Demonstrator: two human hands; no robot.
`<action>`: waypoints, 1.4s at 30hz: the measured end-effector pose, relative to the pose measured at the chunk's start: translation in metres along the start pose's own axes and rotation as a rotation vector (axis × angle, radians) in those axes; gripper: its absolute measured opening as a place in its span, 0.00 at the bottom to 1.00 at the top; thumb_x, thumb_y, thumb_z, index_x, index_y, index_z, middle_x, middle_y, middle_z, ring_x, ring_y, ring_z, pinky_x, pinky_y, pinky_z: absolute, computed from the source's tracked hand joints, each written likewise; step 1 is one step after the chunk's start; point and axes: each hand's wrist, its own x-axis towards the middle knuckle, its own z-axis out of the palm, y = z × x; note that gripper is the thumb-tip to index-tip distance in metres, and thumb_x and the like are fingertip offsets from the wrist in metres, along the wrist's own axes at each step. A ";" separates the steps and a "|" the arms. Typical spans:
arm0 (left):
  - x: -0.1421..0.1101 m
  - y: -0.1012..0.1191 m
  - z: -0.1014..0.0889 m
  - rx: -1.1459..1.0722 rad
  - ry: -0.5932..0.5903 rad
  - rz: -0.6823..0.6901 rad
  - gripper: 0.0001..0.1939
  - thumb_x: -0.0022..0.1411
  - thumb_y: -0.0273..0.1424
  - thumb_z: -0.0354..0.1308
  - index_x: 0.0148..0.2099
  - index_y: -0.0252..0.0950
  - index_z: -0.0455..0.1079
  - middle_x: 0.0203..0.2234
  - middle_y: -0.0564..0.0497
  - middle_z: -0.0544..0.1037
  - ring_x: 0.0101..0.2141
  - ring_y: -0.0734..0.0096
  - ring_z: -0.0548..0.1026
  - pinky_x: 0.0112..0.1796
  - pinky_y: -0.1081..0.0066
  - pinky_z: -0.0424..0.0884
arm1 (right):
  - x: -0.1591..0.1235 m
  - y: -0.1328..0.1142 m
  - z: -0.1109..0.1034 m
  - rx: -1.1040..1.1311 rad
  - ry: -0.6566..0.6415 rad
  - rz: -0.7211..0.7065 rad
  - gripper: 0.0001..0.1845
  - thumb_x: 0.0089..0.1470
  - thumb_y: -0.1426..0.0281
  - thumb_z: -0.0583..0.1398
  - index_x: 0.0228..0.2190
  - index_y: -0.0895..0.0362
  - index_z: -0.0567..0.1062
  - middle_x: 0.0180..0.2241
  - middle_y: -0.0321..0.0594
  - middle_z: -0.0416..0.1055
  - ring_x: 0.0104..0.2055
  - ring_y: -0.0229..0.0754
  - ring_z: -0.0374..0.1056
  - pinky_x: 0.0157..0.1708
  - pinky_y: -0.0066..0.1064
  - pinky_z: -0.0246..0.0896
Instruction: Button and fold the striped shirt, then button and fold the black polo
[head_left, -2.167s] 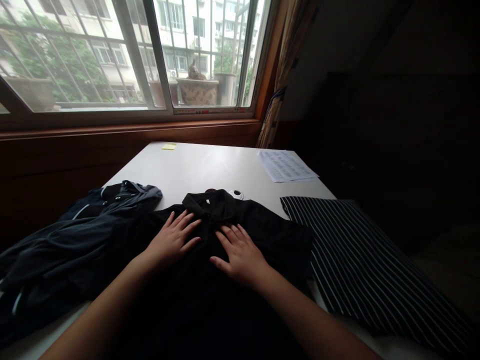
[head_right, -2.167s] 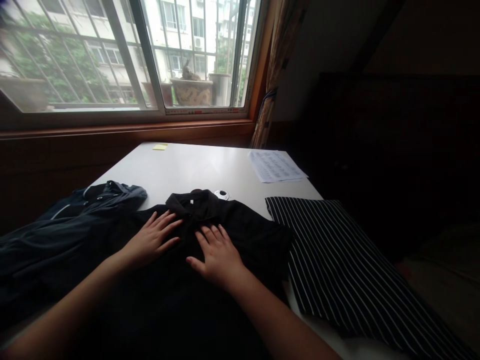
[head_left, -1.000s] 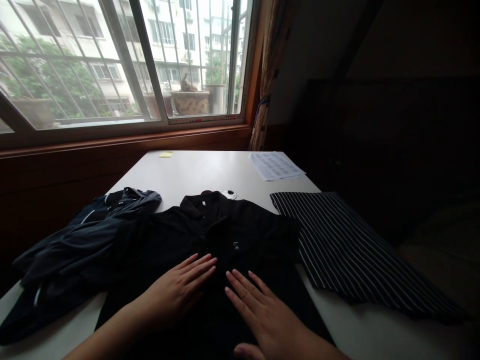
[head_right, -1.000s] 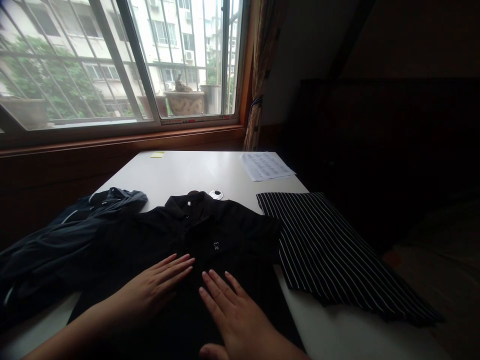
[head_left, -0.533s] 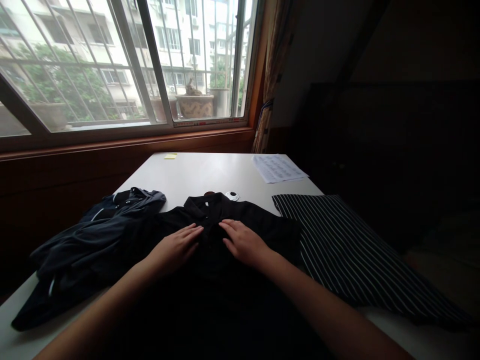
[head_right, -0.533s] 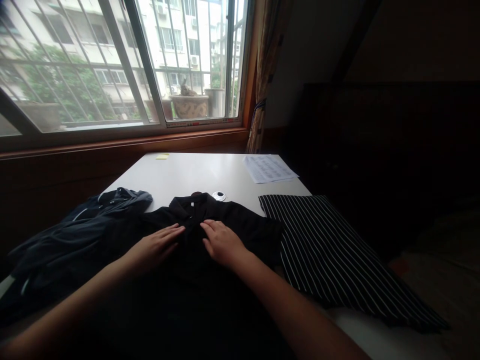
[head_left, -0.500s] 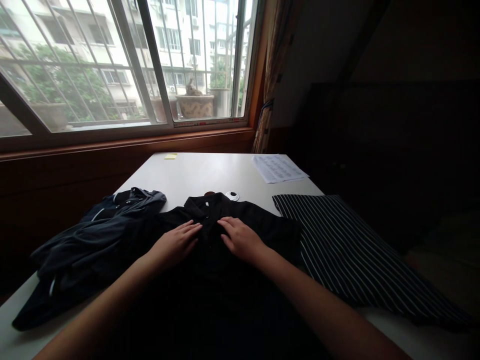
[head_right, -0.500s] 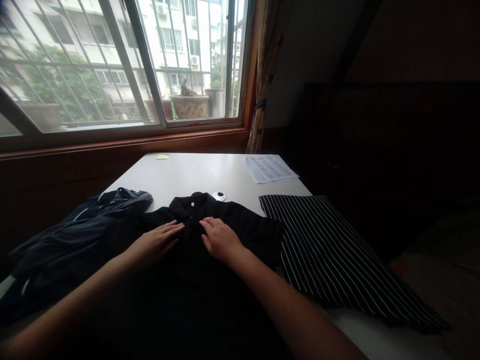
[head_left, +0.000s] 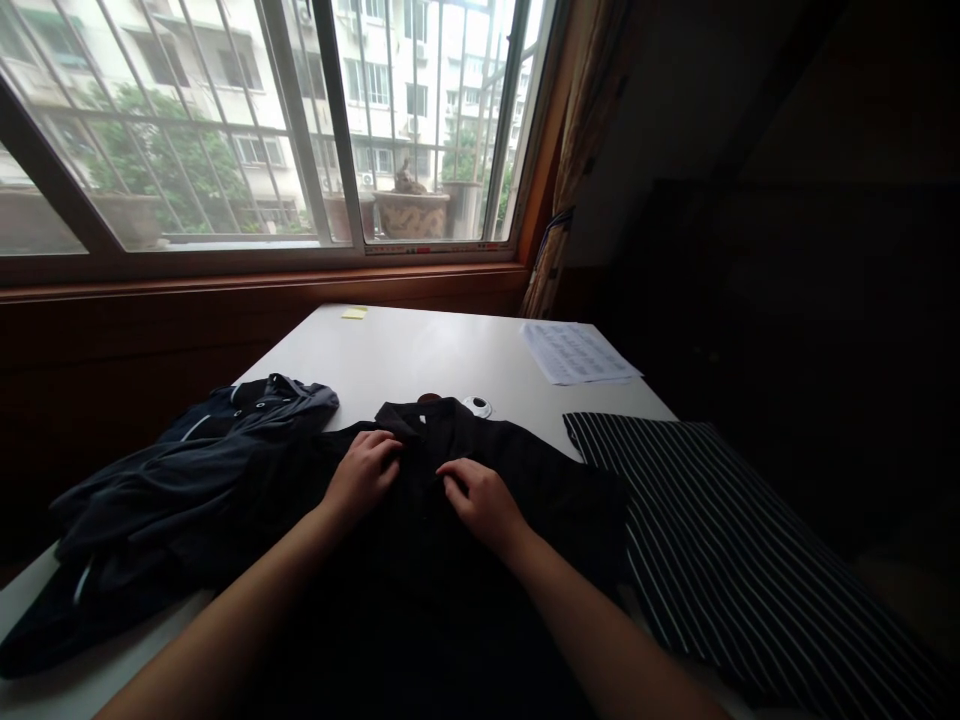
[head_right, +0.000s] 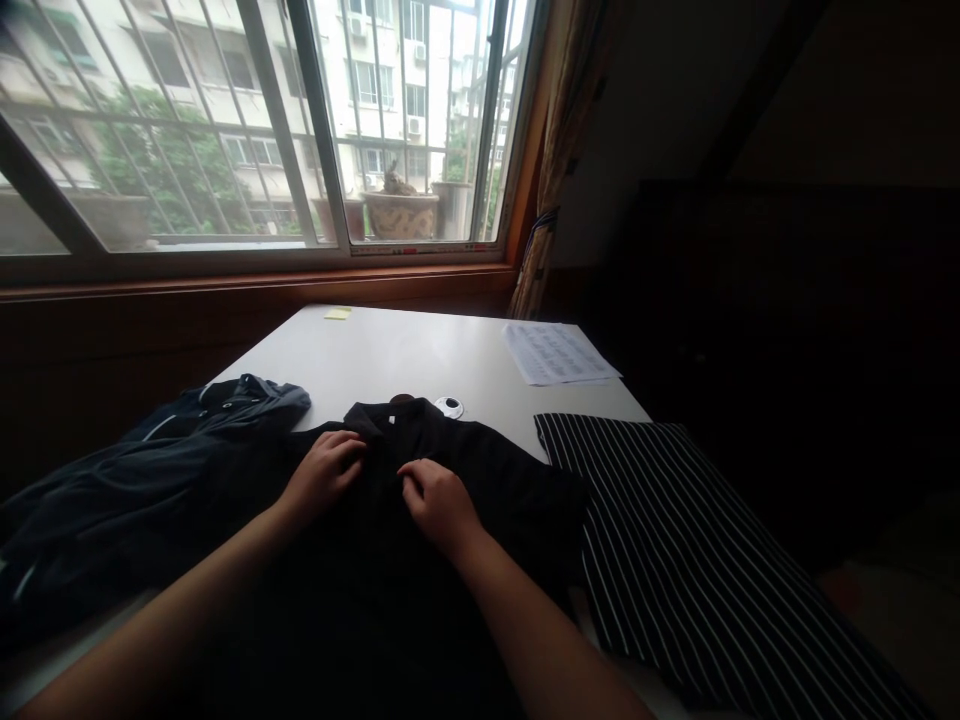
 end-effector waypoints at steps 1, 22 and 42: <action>-0.001 0.002 -0.003 -0.047 0.005 0.012 0.11 0.64 0.26 0.57 0.47 0.38 0.77 0.47 0.44 0.77 0.50 0.57 0.72 0.52 0.59 0.71 | 0.001 -0.001 -0.001 0.016 0.004 0.009 0.10 0.61 0.74 0.57 0.40 0.54 0.78 0.40 0.40 0.78 0.44 0.44 0.74 0.48 0.34 0.66; -0.007 0.038 0.002 -0.495 -0.162 -0.087 0.08 0.64 0.23 0.55 0.37 0.36 0.75 0.35 0.49 0.73 0.35 0.69 0.74 0.36 0.71 0.69 | 0.005 -0.006 0.002 0.320 0.031 0.318 0.11 0.51 0.73 0.63 0.39 0.53 0.76 0.34 0.34 0.77 0.35 0.41 0.73 0.37 0.31 0.66; -0.001 0.042 -0.008 -0.656 -0.158 -0.358 0.07 0.58 0.35 0.62 0.34 0.37 0.70 0.31 0.52 0.79 0.33 0.65 0.76 0.33 0.71 0.69 | 0.003 -0.011 0.013 0.242 0.095 0.242 0.16 0.51 0.75 0.62 0.43 0.51 0.76 0.36 0.35 0.77 0.38 0.43 0.73 0.41 0.34 0.67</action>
